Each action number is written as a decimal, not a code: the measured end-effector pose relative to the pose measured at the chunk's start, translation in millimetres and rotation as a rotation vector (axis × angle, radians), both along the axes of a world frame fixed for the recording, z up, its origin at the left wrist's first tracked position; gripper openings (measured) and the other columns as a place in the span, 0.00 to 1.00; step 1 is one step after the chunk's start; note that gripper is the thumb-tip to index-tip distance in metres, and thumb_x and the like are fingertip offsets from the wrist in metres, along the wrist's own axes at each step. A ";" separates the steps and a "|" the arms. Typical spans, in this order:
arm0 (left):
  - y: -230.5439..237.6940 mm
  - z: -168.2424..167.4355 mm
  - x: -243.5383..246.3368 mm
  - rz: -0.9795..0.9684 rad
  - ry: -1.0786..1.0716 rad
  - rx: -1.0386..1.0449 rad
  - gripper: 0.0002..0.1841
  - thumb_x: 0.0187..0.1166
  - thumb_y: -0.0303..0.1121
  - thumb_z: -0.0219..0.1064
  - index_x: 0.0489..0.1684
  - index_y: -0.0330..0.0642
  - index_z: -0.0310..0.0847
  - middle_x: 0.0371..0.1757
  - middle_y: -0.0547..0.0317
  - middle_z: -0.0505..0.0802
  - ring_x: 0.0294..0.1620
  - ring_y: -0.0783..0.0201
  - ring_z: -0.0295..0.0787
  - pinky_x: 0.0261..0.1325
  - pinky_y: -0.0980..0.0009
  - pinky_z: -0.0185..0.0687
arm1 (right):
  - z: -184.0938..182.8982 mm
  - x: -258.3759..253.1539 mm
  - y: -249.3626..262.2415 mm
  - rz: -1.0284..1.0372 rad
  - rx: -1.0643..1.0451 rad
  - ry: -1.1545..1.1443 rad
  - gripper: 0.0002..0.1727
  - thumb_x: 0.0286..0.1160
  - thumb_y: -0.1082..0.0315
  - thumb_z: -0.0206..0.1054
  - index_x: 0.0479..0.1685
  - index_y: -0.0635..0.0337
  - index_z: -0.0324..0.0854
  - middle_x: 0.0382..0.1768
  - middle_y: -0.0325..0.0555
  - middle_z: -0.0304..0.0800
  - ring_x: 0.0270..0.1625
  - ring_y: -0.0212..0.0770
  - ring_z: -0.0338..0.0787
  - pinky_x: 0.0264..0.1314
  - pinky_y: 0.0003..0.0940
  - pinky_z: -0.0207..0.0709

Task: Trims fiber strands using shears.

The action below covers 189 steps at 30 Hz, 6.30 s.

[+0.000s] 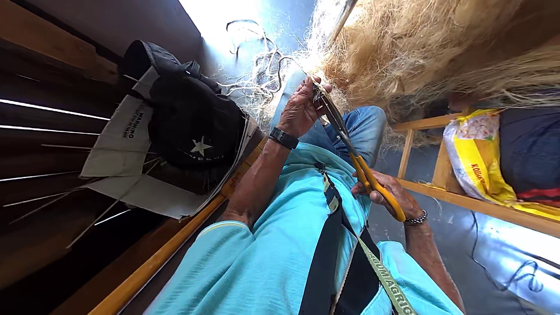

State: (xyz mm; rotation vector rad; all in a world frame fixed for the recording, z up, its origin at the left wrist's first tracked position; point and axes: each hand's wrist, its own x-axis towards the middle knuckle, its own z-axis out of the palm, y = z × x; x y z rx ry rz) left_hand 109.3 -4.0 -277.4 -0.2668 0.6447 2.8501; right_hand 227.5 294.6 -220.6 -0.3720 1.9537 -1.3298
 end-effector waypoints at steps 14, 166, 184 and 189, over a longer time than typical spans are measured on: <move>4.2 -11.7 -0.1 -0.075 -0.065 0.008 0.12 0.95 0.43 0.44 0.54 0.52 0.73 0.44 0.56 0.94 0.43 0.60 0.94 0.48 0.62 0.91 | -6.9 4.2 -10.4 -0.019 0.039 0.092 0.55 0.67 0.20 0.58 0.68 0.70 0.78 0.40 0.39 0.92 0.39 0.31 0.89 0.44 0.28 0.85; -44.2 62.0 -35.8 0.442 0.103 -0.252 0.11 0.89 0.30 0.56 0.32 0.42 0.78 0.26 0.57 0.90 0.26 0.65 0.88 0.32 0.71 0.88 | 1.7 -113.0 -38.8 -0.267 -0.030 0.710 0.08 0.86 0.70 0.61 0.49 0.61 0.86 0.35 0.43 0.89 0.33 0.31 0.87 0.39 0.25 0.84; -22.2 25.7 -21.2 0.143 -0.202 -0.047 0.11 0.89 0.35 0.57 0.43 0.39 0.81 0.36 0.52 0.92 0.36 0.60 0.94 0.43 0.65 0.93 | -12.3 -107.3 -61.3 -0.455 -0.491 0.192 0.16 0.85 0.70 0.48 0.35 0.48 0.82 0.28 0.31 0.88 0.33 0.29 0.88 0.46 0.30 0.86; -14.0 33.1 -18.4 0.199 -0.205 0.038 0.12 0.91 0.33 0.53 0.41 0.37 0.80 0.35 0.50 0.92 0.36 0.60 0.94 0.46 0.66 0.93 | -25.3 -109.6 -62.6 -0.513 -0.467 0.192 0.15 0.85 0.69 0.50 0.33 0.48 0.82 0.26 0.30 0.88 0.30 0.27 0.87 0.42 0.27 0.86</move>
